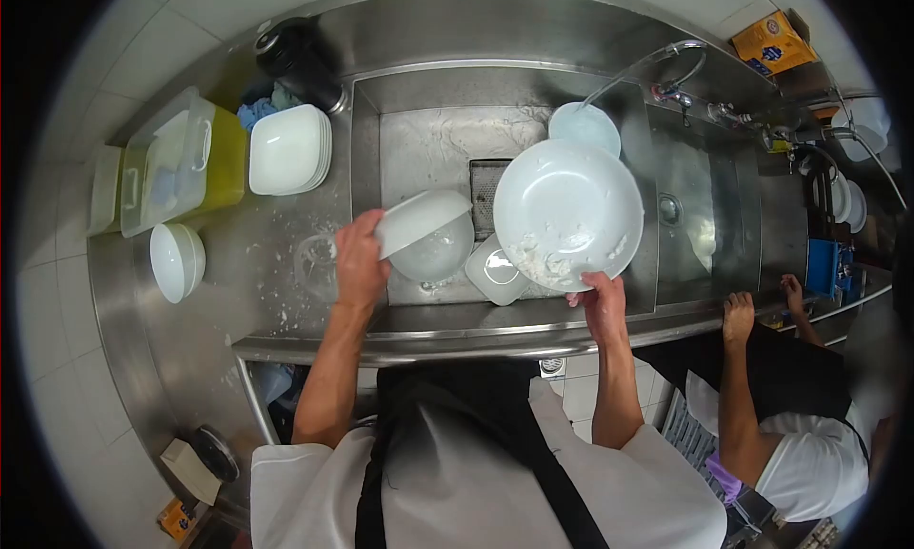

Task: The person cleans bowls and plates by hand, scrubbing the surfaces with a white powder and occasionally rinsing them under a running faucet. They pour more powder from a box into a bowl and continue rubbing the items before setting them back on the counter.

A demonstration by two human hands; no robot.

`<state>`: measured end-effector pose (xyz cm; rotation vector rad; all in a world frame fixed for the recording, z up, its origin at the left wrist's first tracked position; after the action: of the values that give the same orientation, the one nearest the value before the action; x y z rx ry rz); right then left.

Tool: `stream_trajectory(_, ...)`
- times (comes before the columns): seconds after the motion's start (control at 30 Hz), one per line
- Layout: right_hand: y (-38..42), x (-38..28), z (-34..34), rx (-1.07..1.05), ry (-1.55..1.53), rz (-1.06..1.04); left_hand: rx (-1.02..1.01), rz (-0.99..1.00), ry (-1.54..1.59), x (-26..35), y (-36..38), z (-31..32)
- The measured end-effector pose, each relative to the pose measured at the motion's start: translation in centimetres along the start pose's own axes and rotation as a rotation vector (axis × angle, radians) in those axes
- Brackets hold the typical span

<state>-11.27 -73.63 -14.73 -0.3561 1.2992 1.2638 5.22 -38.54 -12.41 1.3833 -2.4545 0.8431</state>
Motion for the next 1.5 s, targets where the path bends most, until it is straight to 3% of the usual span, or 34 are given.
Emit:
stream_trajectory(0.07,0.9,-0.9,1.2,0.023,0.073,-0.072,0.203,-0.004,-0.013,-1.0,1.5,-4.2)
stream_trajectory(0.13,1.9,-1.3,2.8,0.011,0.111,-0.094,0.307,-0.156,0.264,-5.3,3.9,-7.2)
stream_trajectory(0.2,2.8,-0.7,5.0,-0.008,0.144,-0.116,0.623,-0.453,0.2,-7.7,7.0,-10.4)
stream_trajectory(0.23,3.1,-0.1,6.3,-0.024,0.131,-0.099,0.63,-0.453,0.204,-9.0,7.7,-11.2)
stream_trajectory(0.3,3.6,1.1,9.2,-0.06,0.127,-0.09,0.68,-0.792,0.444,-14.0,10.3,-12.4)
stream_trajectory(0.43,5.0,4.5,16.8,-0.118,0.083,0.013,0.612,-1.021,0.52,-22.3,14.3,-12.0)
stream_trajectory(0.53,6.2,6.6,22.0,-0.23,0.022,0.054,0.556,-1.132,0.575,-24.6,14.7,-11.8)
stream_trajectory(0.63,6.5,8.0,26.6,-0.251,0.066,0.072,0.445,-1.192,0.497,-25.6,14.1,-12.5)
stream_trajectory(0.77,6.7,10.3,29.6,-0.369,0.136,0.04,0.291,-1.088,0.342,-27.4,14.2,-13.0)
stream_trajectory(0.9,5.1,9.8,33.8,-0.428,0.21,0.086,0.34,-1.071,0.596,-29.5,13.7,-13.3)
stream_trajectory(1.0,4.2,8.6,35.8,-0.551,0.269,0.088,0.491,-0.922,0.575,-25.3,10.5,-18.1)
stream_trajectory(1.07,3.1,8.3,37.3,-0.697,0.348,0.099,0.207,-0.842,1.748,-21.5,7.2,-19.1)
stream_trajectory(1.1,2.9,7.9,38.2,-0.693,0.353,0.103,0.207,-0.846,1.754,-21.4,7.1,-19.2)
stream_trajectory(1.17,2.0,6.9,40.2,-0.732,0.506,0.002,-0.045,-0.959,1.648,-21.4,6.4,-19.0)
stream_trajectory(1.23,1.5,5.7,41.2,-0.744,0.627,-0.046,0.003,-0.962,1.663,-20.4,5.7,-19.6)
stream_trajectory(1.3,2.1,2.2,42.9,-0.439,1.035,-0.959,0.291,-0.939,1.508,-20.2,5.7,-20.7)
stream_trajectory(1.33,2.6,1.4,44.3,-0.448,1.062,-1.13,0.301,-0.946,1.504,-20.1,5.6,-21.0)
stream_trajectory(1.37,2.4,1.4,45.6,-0.456,1.058,-1.131,0.344,-0.925,1.436,-20.1,5.5,-21.5)
stream_trajectory(1.43,3.3,2.6,48.9,-0.769,1.234,-1.565,0.387,-0.907,1.365,-19.6,5.7,-22.3)
stream_trajectory(1.5,3.0,3.9,50.6,-0.721,1.289,-1.662,0.395,-0.862,1.341,-19.1,5.4,-23.3)
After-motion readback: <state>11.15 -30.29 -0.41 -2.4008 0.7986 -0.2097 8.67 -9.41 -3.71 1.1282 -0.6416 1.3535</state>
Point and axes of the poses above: each hand's wrist, its own y-axis away from the middle knuckle, its own z-axis out of the palm, x = y × z, the point moved 4 cm from there along -y, towards the middle knuckle, and after that the axes turned 6 degrees about -z, right-handed, at the moved point
